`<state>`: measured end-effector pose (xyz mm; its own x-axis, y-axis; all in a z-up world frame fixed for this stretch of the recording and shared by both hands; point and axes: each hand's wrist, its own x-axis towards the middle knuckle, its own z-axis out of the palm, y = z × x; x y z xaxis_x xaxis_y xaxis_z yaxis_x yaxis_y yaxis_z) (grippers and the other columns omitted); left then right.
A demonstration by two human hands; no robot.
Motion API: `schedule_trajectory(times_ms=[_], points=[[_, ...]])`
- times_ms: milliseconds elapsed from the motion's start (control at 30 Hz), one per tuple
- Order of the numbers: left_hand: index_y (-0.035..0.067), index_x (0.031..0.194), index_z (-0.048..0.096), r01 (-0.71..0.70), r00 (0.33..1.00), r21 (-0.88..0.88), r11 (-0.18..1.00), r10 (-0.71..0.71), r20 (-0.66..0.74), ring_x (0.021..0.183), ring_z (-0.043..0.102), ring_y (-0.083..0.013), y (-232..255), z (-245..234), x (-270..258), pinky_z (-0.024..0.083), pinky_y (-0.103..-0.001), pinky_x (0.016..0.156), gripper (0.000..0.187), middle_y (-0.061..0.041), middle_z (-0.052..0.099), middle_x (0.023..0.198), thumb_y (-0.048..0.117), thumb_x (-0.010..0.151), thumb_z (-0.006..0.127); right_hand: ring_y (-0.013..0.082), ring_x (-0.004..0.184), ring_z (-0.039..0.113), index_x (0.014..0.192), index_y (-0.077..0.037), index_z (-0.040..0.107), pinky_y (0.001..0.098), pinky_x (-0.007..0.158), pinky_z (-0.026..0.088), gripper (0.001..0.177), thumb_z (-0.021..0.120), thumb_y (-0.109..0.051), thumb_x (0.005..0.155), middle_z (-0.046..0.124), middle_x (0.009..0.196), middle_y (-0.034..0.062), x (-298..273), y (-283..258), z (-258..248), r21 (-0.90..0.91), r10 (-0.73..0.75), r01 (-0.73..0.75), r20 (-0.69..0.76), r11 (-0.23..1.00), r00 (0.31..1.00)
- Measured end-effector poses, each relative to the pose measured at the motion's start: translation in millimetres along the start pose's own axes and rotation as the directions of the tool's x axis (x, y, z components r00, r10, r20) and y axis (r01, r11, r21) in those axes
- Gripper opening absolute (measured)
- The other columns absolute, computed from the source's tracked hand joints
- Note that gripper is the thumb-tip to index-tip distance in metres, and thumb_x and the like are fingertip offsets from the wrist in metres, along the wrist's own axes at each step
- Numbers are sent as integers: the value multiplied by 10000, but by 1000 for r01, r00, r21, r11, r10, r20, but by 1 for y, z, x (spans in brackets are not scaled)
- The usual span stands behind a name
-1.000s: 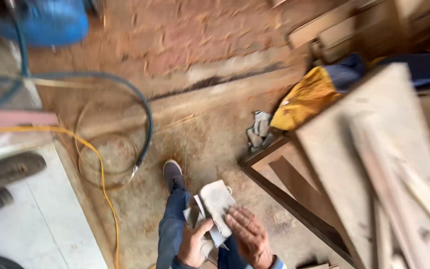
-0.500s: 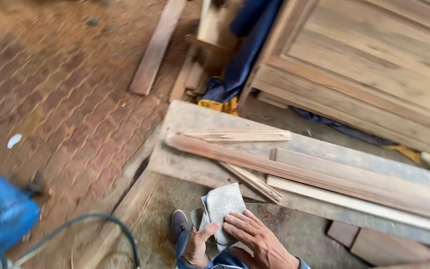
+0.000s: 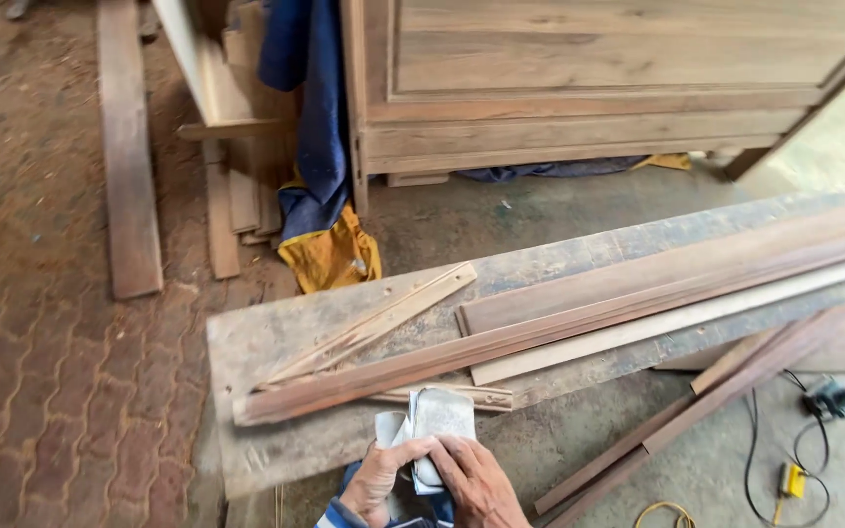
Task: Manually sand a wooden plank using sandpaper.
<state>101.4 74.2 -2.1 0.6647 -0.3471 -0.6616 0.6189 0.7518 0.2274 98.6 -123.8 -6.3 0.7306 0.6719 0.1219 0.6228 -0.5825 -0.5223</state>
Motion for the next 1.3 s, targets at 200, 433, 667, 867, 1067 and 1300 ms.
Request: schedule_trajectory(times_ms=[200, 433, 667, 867, 1067, 1300], points=[[11, 1147, 738, 100, 994, 325, 941, -109, 10, 879, 692, -198, -13, -31, 63, 556, -381, 802, 453, -74, 752, 966, 237, 778, 872, 319, 1159, 645, 1366, -12, 616, 429, 981, 529, 661, 700, 32, 713, 633, 1239, 158, -2, 14, -2, 308, 344, -281, -170, 909, 924], [44, 1206, 639, -383, 806, 890, 247, 559, 192, 1107, 622, -276, 85, 56, 54, 525, -404, 942, 693, -189, 661, 1177, 407, 662, 864, 261, 1116, 700, 1335, -39, 648, 374, 1002, 549, 307, 518, -31, 1057, 726, 1261, 153, 34, 127, -106, 429, 708, -576, -549, 695, 445], [111, 1244, 666, -155, 420, 550, -820, 450, 788, 1103, 597, -238, 22, -59, 132, 467, -404, 948, 475, -138, 656, 1390, 247, 809, 800, 320, 1329, 567, 1396, -66, 609, 451, 1126, 466, 459, 518, 8, 951, 602, 1438, 161, 31, 247, 4, -63, 702, -786, -409, 615, 583], [89, 1379, 612, -146, 569, 550, -823, 384, 727, 1251, 592, -263, 8, -108, 125, 411, -429, 1086, 575, -119, 578, 1462, 90, 807, 676, 362, 1448, 432, 1467, -48, 520, 519, 1212, 308, 604, 591, -10, 868, 496, 1533, 167, 33, 241, -11, -159, 455, -576, -462, 802, 761], [146, 1451, 491, -229, 534, 463, -856, 287, 795, 1413, 396, -369, 40, -77, 139, 216, -603, 1188, 672, -160, 450, 1519, 143, 790, 612, 355, 1466, 430, 1473, -31, 520, 514, 1233, 325, 550, 539, -5, 924, 477, 1546, 183, 41, 228, 32, -194, 459, -611, -499, 768, 735], [166, 1555, 382, -408, 513, 242, -880, -2, 858, 1454, 343, -356, 63, -92, 147, 180, -535, 1202, 719, -133, 357, 1603, 296, 856, 488, 323, 1459, 467, 1482, -48, 527, 470, 1242, 346, 543, 556, 27, 945, 512, 1545, 183, 30, 216, 54, -359, 71, -157, -241, 920, 968]])
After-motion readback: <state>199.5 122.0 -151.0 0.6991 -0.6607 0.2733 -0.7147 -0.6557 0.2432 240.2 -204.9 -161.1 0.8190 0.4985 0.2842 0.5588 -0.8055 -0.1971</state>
